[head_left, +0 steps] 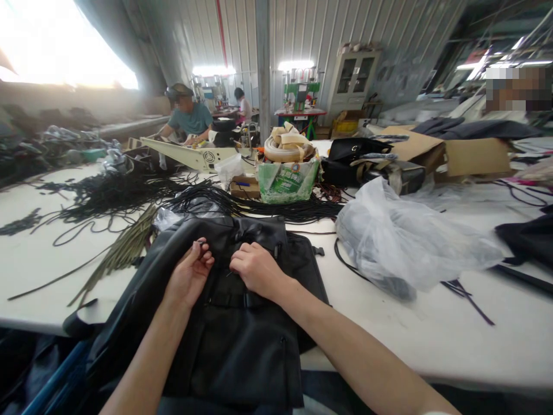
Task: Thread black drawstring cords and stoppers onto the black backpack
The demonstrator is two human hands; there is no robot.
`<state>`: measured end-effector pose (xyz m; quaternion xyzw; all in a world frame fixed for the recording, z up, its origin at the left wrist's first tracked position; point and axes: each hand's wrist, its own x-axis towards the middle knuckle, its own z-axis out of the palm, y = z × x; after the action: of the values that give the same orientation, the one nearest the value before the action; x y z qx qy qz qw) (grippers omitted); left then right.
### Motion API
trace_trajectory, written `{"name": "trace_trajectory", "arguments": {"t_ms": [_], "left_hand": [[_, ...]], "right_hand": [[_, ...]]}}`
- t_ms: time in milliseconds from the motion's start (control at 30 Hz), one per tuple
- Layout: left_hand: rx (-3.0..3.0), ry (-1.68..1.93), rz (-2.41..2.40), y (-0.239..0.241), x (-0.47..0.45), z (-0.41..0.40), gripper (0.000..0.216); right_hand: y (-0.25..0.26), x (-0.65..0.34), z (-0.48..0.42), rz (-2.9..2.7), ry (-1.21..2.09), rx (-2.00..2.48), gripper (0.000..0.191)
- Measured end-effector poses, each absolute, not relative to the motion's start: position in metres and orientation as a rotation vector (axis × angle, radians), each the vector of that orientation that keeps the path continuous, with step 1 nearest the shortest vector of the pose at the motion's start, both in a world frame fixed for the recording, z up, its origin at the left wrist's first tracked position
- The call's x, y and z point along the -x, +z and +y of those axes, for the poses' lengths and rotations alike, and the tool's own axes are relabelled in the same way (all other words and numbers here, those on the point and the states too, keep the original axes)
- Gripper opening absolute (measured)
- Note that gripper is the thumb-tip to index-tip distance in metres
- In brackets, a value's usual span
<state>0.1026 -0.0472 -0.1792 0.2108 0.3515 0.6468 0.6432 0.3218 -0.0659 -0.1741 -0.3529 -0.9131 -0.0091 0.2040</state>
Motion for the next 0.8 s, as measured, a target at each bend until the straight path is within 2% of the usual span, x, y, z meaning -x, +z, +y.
{"name": "trace_trajectory", "arguments": {"t_ms": [267, 333, 433, 533, 600, 700, 800], "left_hand": [[-0.56, 1.385, 0.765, -0.181, -0.11, -0.021, 0.02], [-0.572, 1.366, 0.751, -0.185, -0.111, -0.02, 0.024], [-0.561, 1.362, 0.717, -0.191, -0.11, -0.021, 0.026], [-0.583, 1.343, 0.685, -0.196, -0.108, -0.02, 0.033], [-0.625, 1.324, 0.669, -0.198, -0.109, -0.018, 0.042], [-0.664, 1.326, 0.645, -0.197, -0.112, -0.016, 0.048], [-0.677, 1.338, 0.617, -0.193, -0.118, -0.013, 0.049]], "right_hand": [[-0.182, -0.318, -0.066, -2.527, 0.024, 1.112, 0.011], [-0.178, -0.322, -0.066, -2.383, 0.203, 1.083, 0.01], [-0.168, -0.334, -0.063, -1.868, 0.665, 0.981, 0.005], [-0.153, -0.35, -0.057, -1.333, 1.083, 0.797, 0.022], [-0.143, -0.358, -0.054, -1.142, 1.237, 0.7, 0.036], [-0.131, -0.364, -0.054, -1.011, 1.295, 0.639, 0.044], [-0.125, -0.366, -0.056, -0.942, 1.275, 0.567, 0.041]]}}
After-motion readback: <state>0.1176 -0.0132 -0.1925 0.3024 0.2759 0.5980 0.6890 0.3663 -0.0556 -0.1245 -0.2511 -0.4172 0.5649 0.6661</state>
